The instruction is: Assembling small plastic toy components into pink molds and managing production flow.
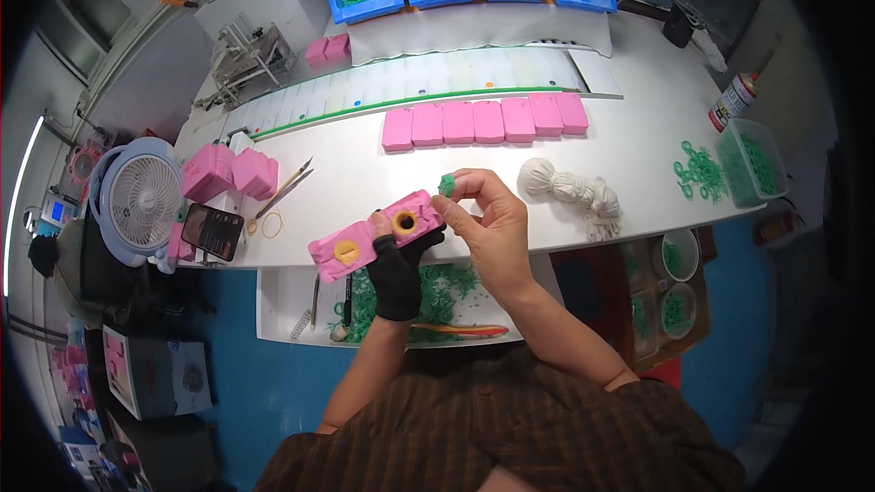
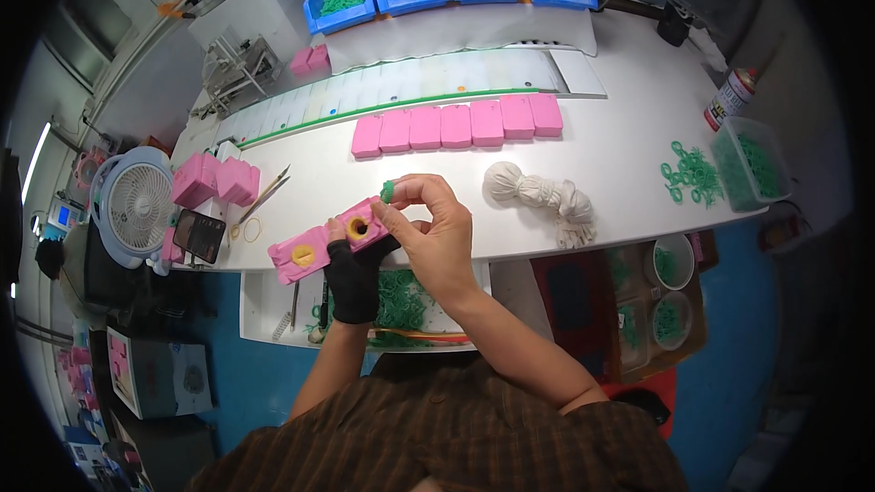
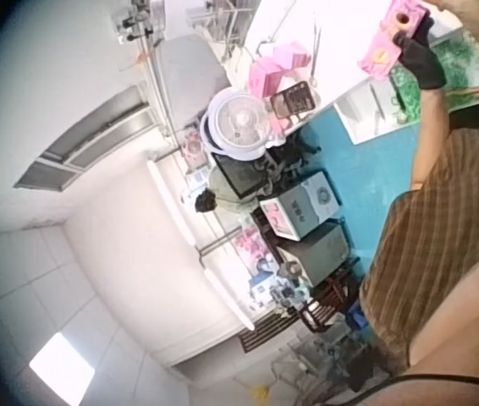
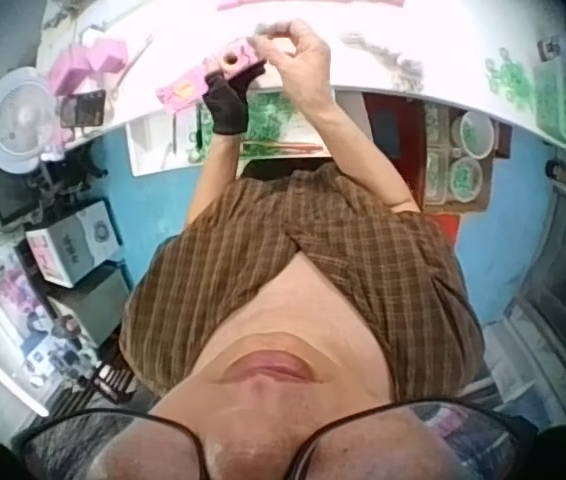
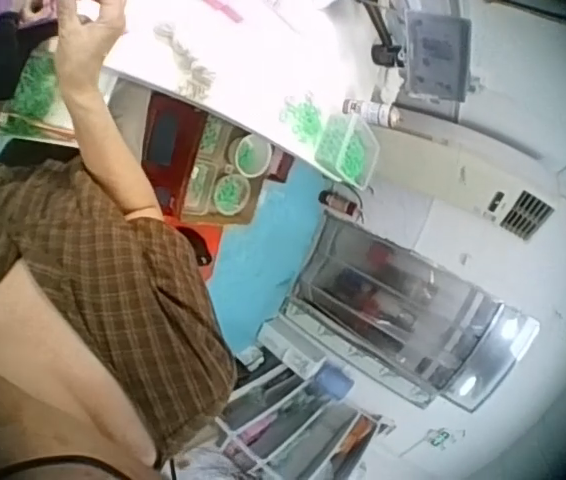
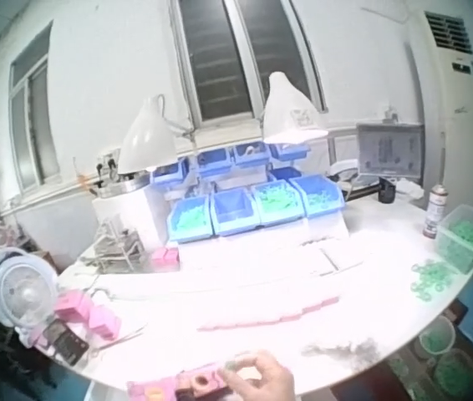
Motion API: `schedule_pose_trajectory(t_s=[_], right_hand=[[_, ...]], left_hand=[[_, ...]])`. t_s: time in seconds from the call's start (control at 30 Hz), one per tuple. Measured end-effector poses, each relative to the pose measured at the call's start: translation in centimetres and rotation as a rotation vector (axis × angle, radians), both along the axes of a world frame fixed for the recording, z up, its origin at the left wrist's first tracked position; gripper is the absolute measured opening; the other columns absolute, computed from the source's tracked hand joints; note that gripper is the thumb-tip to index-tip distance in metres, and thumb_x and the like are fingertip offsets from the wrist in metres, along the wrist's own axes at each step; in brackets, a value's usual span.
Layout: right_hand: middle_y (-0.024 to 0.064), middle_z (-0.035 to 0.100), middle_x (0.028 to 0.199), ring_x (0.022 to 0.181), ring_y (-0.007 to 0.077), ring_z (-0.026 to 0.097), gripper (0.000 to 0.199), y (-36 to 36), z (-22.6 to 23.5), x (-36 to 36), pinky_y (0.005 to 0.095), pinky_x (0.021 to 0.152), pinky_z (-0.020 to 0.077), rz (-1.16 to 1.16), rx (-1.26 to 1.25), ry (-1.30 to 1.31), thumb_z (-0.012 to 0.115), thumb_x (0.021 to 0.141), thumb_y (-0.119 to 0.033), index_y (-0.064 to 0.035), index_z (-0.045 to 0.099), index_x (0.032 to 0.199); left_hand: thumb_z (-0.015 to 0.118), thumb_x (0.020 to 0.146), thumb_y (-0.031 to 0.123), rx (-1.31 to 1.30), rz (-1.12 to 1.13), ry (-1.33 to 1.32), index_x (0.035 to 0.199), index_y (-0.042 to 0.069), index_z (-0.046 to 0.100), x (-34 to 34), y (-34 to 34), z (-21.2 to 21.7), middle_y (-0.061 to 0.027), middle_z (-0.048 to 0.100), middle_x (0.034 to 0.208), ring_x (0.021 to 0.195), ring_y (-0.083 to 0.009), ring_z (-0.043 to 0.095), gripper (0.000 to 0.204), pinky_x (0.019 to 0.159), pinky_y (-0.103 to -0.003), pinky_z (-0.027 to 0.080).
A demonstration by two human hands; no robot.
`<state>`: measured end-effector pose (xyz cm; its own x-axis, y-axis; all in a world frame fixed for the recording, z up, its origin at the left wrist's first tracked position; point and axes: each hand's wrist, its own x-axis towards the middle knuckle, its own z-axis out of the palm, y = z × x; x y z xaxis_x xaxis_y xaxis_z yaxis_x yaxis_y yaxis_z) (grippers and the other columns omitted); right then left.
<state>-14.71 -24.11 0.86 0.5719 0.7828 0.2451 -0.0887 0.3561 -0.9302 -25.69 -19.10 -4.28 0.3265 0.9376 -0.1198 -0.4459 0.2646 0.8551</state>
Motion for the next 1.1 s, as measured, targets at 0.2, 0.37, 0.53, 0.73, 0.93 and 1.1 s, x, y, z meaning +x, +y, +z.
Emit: schedule_pose_trajectory(t_s=[0.2,0.37,0.53,0.73,0.93,1.1], right_hand=[[0.0057,0.067,0.088,0.077,0.008,0.062,0.012,-2.8,-0.6,1.6,0.0217,0.062,0.0545,0.168,-0.173,-0.018,0.068,0.084,-0.007,0.0,0.063,0.092],[0.0078,0.066,0.081,0.074,0.0146,0.065,0.013,-5.1,-1.1,1.3,0.028,0.059,0.0525,0.111,-0.27,-0.366,0.069,0.081,-0.007,0.0002,0.062,0.089],[0.0088,0.062,0.073,0.064,0.0232,0.061,0.013,-5.7,-0.7,1.2,0.033,0.056,0.0481,-0.081,-0.193,-0.909,0.071,0.077,-0.008,-0.002,0.061,0.084],[0.0093,0.063,0.07,0.059,0.0188,0.062,0.015,-6.0,-0.6,1.1,0.0291,0.053,0.0479,0.06,-0.257,-0.784,0.071,0.079,-0.01,0.0,0.061,0.082],[0.0095,0.067,0.071,0.06,0.0124,0.063,0.016,-5.8,-0.8,1.1,0.0251,0.056,0.0485,0.284,-0.334,-0.364,0.069,0.082,-0.012,0.0028,0.062,0.084],[0.0064,0.067,0.072,0.062,0.0108,0.063,0.015,-5.5,-1.8,1.1,0.0237,0.058,0.0492,0.35,-0.305,-0.109,0.069,0.083,-0.012,0.0016,0.064,0.086]], left_hand=[[0.032,0.097,0.048,-0.162,-0.241,-0.342,0.119,-0.001,0.051,-2.6,0.6,1.4,-0.0198,0.061,0.112,0.104,-0.0296,0.059,0.058,0.093,-0.043,0.046],[0.033,0.097,0.047,-0.022,-0.346,-0.274,0.121,-0.007,0.048,-1.8,-0.7,2.3,-0.027,0.053,0.123,0.119,-0.0358,0.049,0.061,0.106,-0.046,0.033],[0.036,0.098,0.043,-0.075,-0.287,-0.255,0.118,-0.006,0.046,-2.8,-0.4,0.0,-0.0309,0.052,0.124,0.115,-0.0353,0.053,0.054,0.103,-0.041,0.036],[0.04,0.096,0.043,0.05,-0.32,-0.202,0.115,-0.004,0.047,-2.1,-1.1,2.0,-0.0318,0.056,0.116,0.11,-0.035,0.055,0.051,0.099,-0.04,0.038],[0.033,0.096,0.045,-0.023,-0.354,-0.235,0.1,-0.005,0.058,-2.3,-0.7,2.0,-0.0248,0.063,0.101,0.105,-0.0328,0.057,0.055,0.096,-0.038,0.04],[0.034,0.096,0.047,0.039,-0.385,-0.271,0.101,-0.003,0.059,-2.2,-0.2,1.2,-0.0231,0.063,0.105,0.106,-0.0349,0.057,0.056,0.098,-0.043,0.037]])
